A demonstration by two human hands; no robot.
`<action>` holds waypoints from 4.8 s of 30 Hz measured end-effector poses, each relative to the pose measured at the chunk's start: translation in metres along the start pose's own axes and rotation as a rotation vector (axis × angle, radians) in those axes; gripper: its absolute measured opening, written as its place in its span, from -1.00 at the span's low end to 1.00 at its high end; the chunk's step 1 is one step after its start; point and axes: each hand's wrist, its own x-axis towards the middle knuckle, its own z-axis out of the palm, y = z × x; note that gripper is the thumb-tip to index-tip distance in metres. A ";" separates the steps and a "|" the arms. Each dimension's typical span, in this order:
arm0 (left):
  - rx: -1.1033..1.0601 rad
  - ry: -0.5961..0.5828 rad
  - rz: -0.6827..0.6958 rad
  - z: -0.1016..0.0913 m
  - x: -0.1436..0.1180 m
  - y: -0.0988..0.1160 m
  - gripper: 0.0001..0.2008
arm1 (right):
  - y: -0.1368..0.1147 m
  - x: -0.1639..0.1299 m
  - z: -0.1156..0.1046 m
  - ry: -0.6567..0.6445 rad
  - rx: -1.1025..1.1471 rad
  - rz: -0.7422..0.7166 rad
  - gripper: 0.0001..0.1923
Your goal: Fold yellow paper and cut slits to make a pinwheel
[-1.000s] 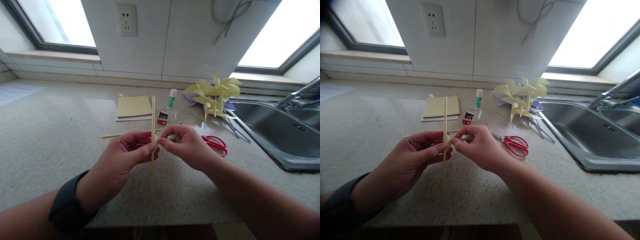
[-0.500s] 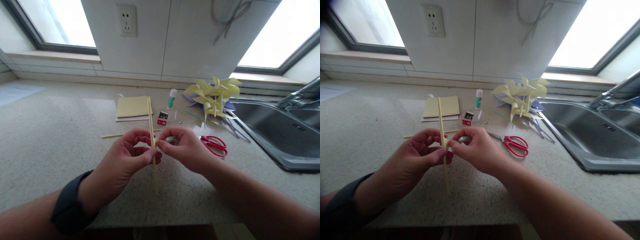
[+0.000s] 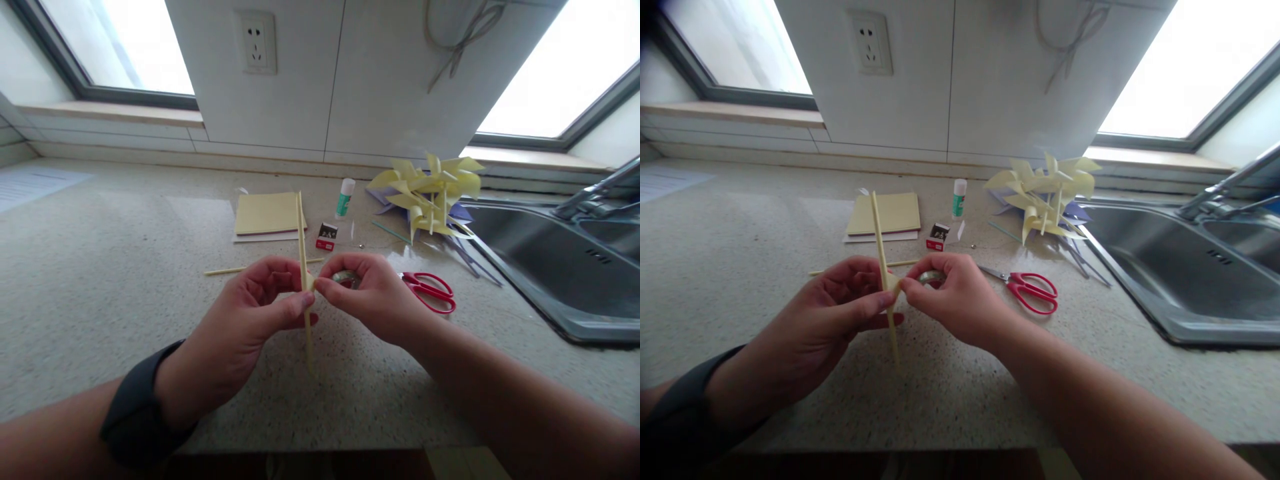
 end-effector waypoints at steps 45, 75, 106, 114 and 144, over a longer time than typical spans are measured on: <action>-0.056 -0.103 0.012 0.007 -0.005 -0.005 -0.67 | -0.001 0.000 0.006 0.010 0.178 -0.025 -0.81; -0.003 -0.036 -0.070 0.004 0.002 0.013 -0.84 | -0.001 0.004 -0.003 0.069 0.039 -0.036 -0.78; 0.084 -0.056 0.014 -0.004 0.006 0.039 -0.82 | -0.001 0.006 -0.025 0.111 0.024 -0.074 -0.71; 0.149 -0.063 0.010 -0.012 0.008 0.040 -0.84 | 0.000 0.008 -0.027 0.119 0.022 -0.082 -0.72; 0.080 -0.042 0.012 -0.017 0.015 0.045 -0.83 | 0.005 0.014 -0.039 0.188 -0.053 -0.103 -0.73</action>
